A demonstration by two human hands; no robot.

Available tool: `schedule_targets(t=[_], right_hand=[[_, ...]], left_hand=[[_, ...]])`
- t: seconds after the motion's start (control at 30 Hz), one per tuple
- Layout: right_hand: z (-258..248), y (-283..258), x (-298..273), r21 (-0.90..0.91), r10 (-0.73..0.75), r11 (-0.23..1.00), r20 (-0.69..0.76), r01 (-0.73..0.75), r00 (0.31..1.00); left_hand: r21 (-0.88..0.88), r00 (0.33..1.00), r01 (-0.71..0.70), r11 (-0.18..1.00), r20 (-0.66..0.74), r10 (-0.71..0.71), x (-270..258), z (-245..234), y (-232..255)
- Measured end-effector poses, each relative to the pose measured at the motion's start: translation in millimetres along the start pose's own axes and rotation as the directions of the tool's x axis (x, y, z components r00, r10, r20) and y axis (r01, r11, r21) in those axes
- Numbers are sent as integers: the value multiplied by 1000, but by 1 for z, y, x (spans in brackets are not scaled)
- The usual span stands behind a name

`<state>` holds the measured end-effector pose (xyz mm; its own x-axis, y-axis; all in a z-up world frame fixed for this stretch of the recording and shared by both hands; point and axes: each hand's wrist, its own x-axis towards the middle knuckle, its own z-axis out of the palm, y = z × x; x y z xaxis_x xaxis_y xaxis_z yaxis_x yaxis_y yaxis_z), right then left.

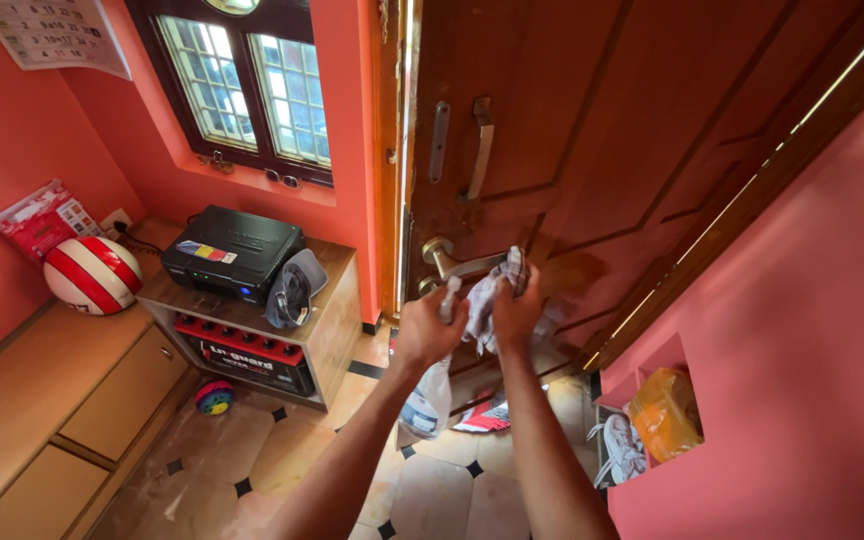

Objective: Cleaning a wooden door with a spray cleaner and a cloth.

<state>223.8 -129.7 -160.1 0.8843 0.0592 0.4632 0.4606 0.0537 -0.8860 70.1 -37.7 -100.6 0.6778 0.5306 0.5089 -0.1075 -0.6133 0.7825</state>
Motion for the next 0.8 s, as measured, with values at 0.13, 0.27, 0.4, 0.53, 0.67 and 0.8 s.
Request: schedule_targets(t=[0.13,0.27,0.4,0.53,0.67,0.8], right_hand=[[37,-3,-34,-85,62,994,-2,-62,998],[61,-24,-76,-190,-229,952,82,241,970],[46,12,-48,-285,-365,890,19,355,931],[15,-3,-14,-356,-246,910,-56,211,968],[26,-15,-31,-371,-283,890,9,266,959],[39,-49,-62,-245,-382,874,190,421,904]], left_hand=[[-4,993,116,993,10,-116,-8,-31,2],[-46,986,155,987,-56,-158,-13,-48,-5],[-66,978,190,980,-70,-194,-15,-62,-5],[-46,982,162,986,-87,-165,-15,-69,-1],[-41,978,199,979,-59,-202,-10,-70,-3],[-103,964,261,960,-23,-264,-6,-72,4]])
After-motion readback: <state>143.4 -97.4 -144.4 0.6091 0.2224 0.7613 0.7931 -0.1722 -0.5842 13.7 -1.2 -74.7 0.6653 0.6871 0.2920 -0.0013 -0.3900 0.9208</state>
